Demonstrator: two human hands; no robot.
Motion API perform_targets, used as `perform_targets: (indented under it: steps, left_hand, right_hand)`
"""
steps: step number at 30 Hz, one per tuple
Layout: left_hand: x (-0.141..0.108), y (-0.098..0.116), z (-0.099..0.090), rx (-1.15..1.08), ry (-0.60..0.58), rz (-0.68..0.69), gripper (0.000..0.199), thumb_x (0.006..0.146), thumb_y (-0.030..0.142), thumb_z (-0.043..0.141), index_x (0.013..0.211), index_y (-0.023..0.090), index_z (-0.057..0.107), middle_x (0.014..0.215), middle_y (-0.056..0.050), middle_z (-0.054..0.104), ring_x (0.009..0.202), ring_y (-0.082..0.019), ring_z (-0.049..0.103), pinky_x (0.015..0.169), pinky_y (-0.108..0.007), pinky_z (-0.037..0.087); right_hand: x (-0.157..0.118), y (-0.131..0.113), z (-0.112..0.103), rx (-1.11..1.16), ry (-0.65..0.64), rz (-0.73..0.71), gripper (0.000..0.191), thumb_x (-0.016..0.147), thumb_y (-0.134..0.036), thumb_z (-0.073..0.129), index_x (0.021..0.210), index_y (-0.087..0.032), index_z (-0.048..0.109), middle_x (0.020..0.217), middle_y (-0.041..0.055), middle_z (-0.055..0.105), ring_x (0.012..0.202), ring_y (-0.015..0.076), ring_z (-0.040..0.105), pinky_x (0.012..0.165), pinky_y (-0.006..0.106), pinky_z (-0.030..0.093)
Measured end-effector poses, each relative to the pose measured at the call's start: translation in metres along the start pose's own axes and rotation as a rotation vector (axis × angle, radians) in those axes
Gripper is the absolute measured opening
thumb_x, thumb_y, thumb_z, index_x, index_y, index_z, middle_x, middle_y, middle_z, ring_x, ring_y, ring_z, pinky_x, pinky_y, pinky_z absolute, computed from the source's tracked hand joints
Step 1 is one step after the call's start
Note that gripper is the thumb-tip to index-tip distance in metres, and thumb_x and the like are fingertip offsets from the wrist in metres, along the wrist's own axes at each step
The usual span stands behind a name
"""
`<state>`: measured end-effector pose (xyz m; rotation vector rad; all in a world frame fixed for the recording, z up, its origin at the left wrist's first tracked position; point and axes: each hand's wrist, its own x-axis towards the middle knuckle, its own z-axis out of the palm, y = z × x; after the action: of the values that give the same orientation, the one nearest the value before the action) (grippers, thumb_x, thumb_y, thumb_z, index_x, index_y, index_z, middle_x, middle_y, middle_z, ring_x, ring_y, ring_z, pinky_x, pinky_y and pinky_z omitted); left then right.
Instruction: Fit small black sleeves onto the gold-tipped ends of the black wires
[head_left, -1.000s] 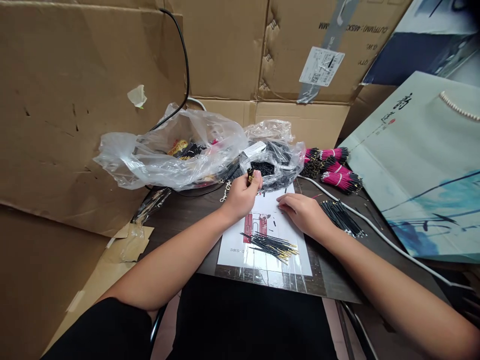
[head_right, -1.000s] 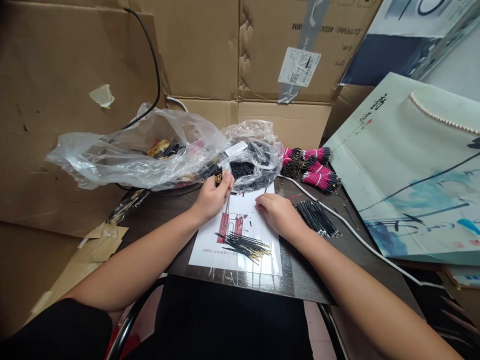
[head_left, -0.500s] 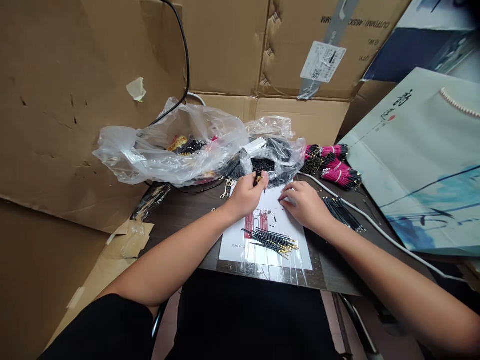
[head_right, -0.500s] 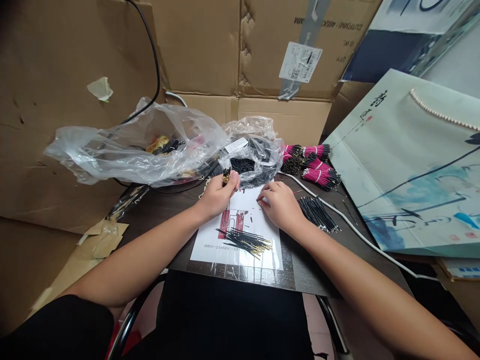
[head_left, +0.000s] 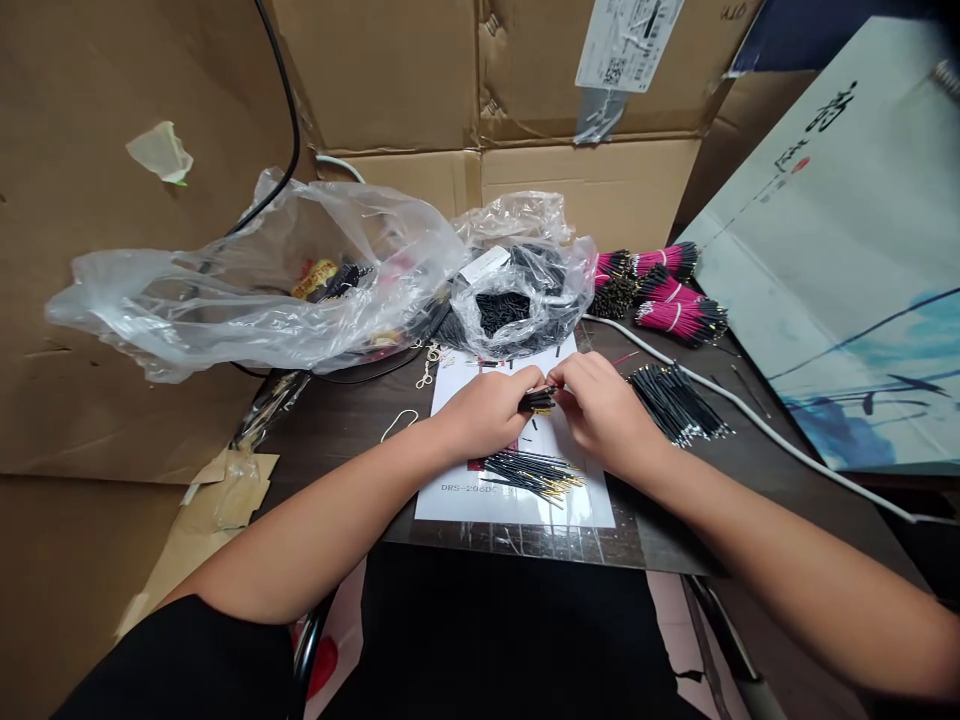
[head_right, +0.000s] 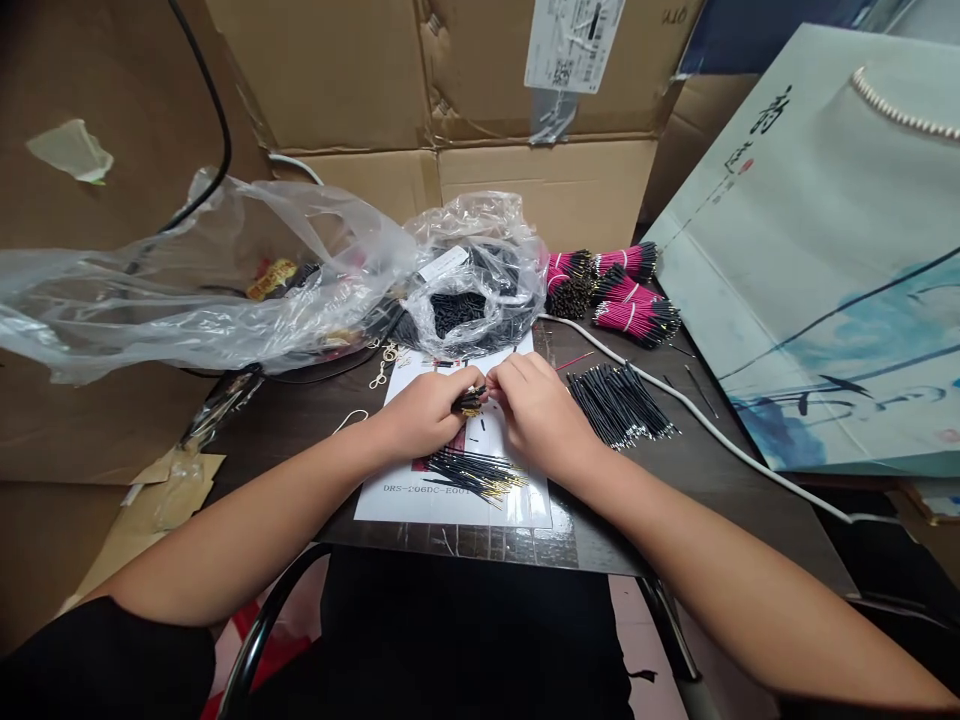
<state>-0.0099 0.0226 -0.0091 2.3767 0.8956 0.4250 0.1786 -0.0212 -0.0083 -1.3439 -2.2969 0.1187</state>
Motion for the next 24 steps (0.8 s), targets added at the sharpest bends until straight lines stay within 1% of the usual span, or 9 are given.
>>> perform_targets:
  steps: [2, 5, 8, 11, 13, 17, 20, 22, 24]
  left_hand:
    - [-0.001, 0.002, 0.0, -0.02, 0.011, -0.011, 0.021, 0.076, 0.014, 0.045, 0.094, 0.019, 0.054, 0.074, -0.002, 0.062, 0.068, -0.018, 0.055, 0.063, -0.028, 0.037]
    - [-0.002, 0.003, 0.0, -0.114, 0.019, 0.004, 0.02, 0.076, 0.012, 0.045, 0.092, 0.02, 0.052, 0.068, 0.001, 0.059, 0.064, -0.016, 0.053, 0.062, -0.025, 0.036]
    - [-0.003, 0.003, -0.001, -0.218, 0.028, 0.024, 0.013, 0.081, 0.014, 0.045, 0.09, 0.02, 0.052, 0.062, 0.003, 0.056, 0.06, -0.014, 0.052, 0.061, -0.024, 0.036]
    - [-0.003, 0.004, -0.002, -0.3, 0.053, 0.055, 0.007, 0.086, 0.018, 0.045, 0.088, 0.019, 0.052, 0.065, 0.003, 0.055, 0.059, -0.012, 0.049, 0.062, -0.023, 0.037]
    - [-0.003, 0.006, -0.003, -0.34, 0.07, 0.069, 0.009, 0.089, 0.022, 0.044, 0.088, 0.018, 0.052, 0.064, 0.003, 0.053, 0.059, -0.011, 0.048, 0.063, -0.023, 0.037]
    - [-0.003, 0.01, -0.005, -0.393, 0.118, 0.086, 0.022, 0.094, 0.033, 0.041, 0.086, 0.017, 0.053, 0.068, 0.002, 0.052, 0.062, -0.011, 0.047, 0.065, -0.024, 0.038]
    - [-0.003, 0.013, -0.005, -0.476, 0.144, 0.089, 0.028, 0.095, 0.039, 0.041, 0.084, 0.016, 0.052, 0.072, 0.0, 0.053, 0.065, -0.011, 0.049, 0.067, -0.024, 0.04]
    - [-0.004, 0.014, -0.004, -0.584, 0.108, 0.068, 0.03, 0.095, 0.042, 0.041, 0.084, 0.016, 0.051, 0.068, 0.001, 0.051, 0.06, -0.009, 0.048, 0.062, -0.023, 0.041]
    - [-0.005, 0.015, -0.002, -0.715, 0.052, 0.027, 0.031, 0.095, 0.045, 0.041, 0.085, 0.017, 0.049, 0.062, 0.004, 0.045, 0.05, -0.008, 0.044, 0.053, -0.022, 0.039]
  right_hand:
    - [-0.001, -0.002, -0.003, 0.053, 0.043, -0.024, 0.013, 0.089, -0.011, 0.041, 0.087, -0.018, 0.051, 0.085, 0.0069, 0.056, 0.082, 0.0193, 0.047, 0.075, 0.033, 0.039]
    - [-0.004, -0.004, -0.007, 0.144, 0.109, -0.033, 0.009, 0.091, -0.015, 0.047, 0.089, -0.02, 0.054, 0.087, 0.0054, 0.061, 0.084, 0.0184, 0.052, 0.078, 0.034, 0.042]
    - [-0.006, -0.006, -0.012, 0.227, 0.199, -0.01, 0.005, 0.089, -0.018, 0.055, 0.092, -0.021, 0.057, 0.088, 0.0032, 0.065, 0.084, 0.017, 0.057, 0.08, 0.034, 0.045]
    - [-0.006, -0.008, -0.016, 0.252, 0.27, 0.018, 0.008, 0.086, -0.02, 0.061, 0.093, -0.022, 0.06, 0.088, 0.0026, 0.067, 0.083, 0.0169, 0.06, 0.078, 0.034, 0.047]
    - [-0.006, -0.01, -0.018, 0.263, 0.278, 0.022, 0.009, 0.084, -0.02, 0.063, 0.093, -0.023, 0.061, 0.087, 0.0023, 0.067, 0.083, 0.0167, 0.06, 0.078, 0.033, 0.048]
    - [-0.004, -0.011, -0.021, 0.294, 0.297, 0.031, 0.008, 0.082, -0.021, 0.067, 0.089, -0.022, 0.063, 0.084, 0.002, 0.068, 0.08, 0.0157, 0.06, 0.075, 0.033, 0.048]
    - [-0.004, -0.01, -0.022, 0.348, 0.288, -0.01, 0.01, 0.081, -0.02, 0.067, 0.091, -0.023, 0.064, 0.085, 0.0024, 0.068, 0.079, 0.0159, 0.06, 0.075, 0.034, 0.049]
    - [-0.004, -0.009, -0.022, 0.394, 0.28, -0.044, 0.012, 0.081, -0.019, 0.066, 0.092, -0.023, 0.064, 0.085, 0.0023, 0.068, 0.08, 0.0162, 0.061, 0.076, 0.035, 0.05]
    - [-0.005, -0.007, -0.022, 0.443, 0.282, -0.054, 0.014, 0.081, -0.018, 0.067, 0.093, -0.024, 0.065, 0.085, 0.0022, 0.068, 0.081, 0.0163, 0.062, 0.077, 0.036, 0.051]
